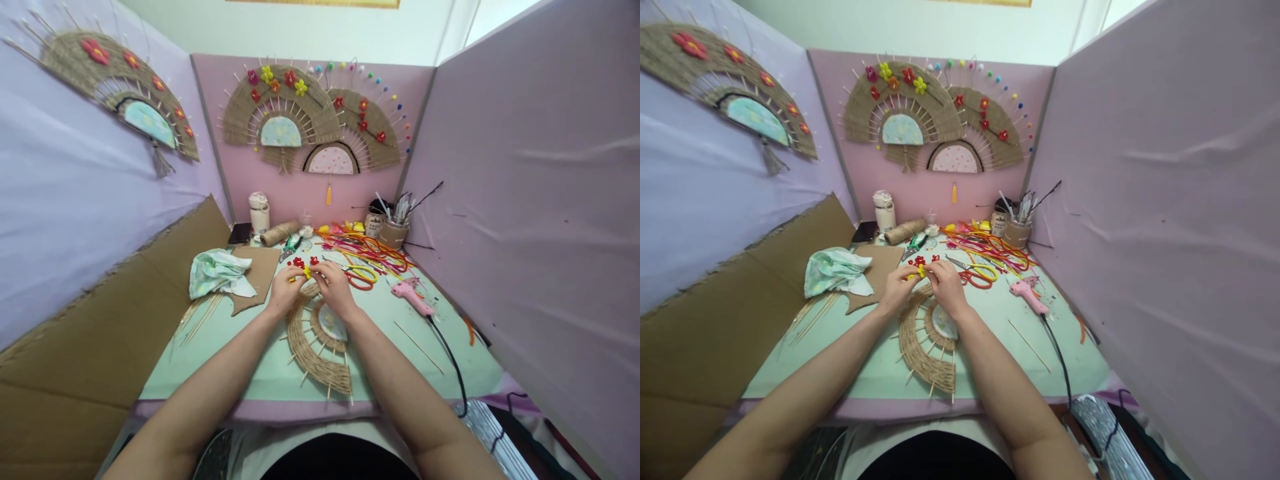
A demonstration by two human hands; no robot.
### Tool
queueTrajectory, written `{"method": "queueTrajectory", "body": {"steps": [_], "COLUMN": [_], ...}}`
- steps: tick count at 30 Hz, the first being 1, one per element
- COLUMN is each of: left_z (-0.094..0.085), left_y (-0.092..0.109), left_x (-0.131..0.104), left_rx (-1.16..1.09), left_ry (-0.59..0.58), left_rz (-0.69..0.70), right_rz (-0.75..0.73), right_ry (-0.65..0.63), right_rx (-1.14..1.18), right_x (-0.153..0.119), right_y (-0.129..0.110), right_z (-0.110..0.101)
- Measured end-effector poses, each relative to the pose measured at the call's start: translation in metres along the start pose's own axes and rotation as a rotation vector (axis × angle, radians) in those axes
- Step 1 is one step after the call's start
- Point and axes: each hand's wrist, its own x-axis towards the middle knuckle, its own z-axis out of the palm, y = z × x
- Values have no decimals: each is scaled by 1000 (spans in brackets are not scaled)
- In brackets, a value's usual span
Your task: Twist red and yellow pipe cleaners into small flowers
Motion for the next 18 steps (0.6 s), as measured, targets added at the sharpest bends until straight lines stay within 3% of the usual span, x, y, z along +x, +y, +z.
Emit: {"method": "queueTrajectory", "body": {"steps": [6,13,18], "left_z": [-4,-7,-12], "left_y": [10,2,-1], "left_x": [2,6,10], "left_rx": [-116,-225,-240], "left_ry": [52,84,83], "left_rz": [-75,-188,-124], "right_rz": [8,-17,8], "right_ry": [22,23,15], "right_rx": [-5,-11,10], "right_x": [-2,-2,-3], "right_y": [-5,-9,-14], "right_z": [0,-1,0]}}
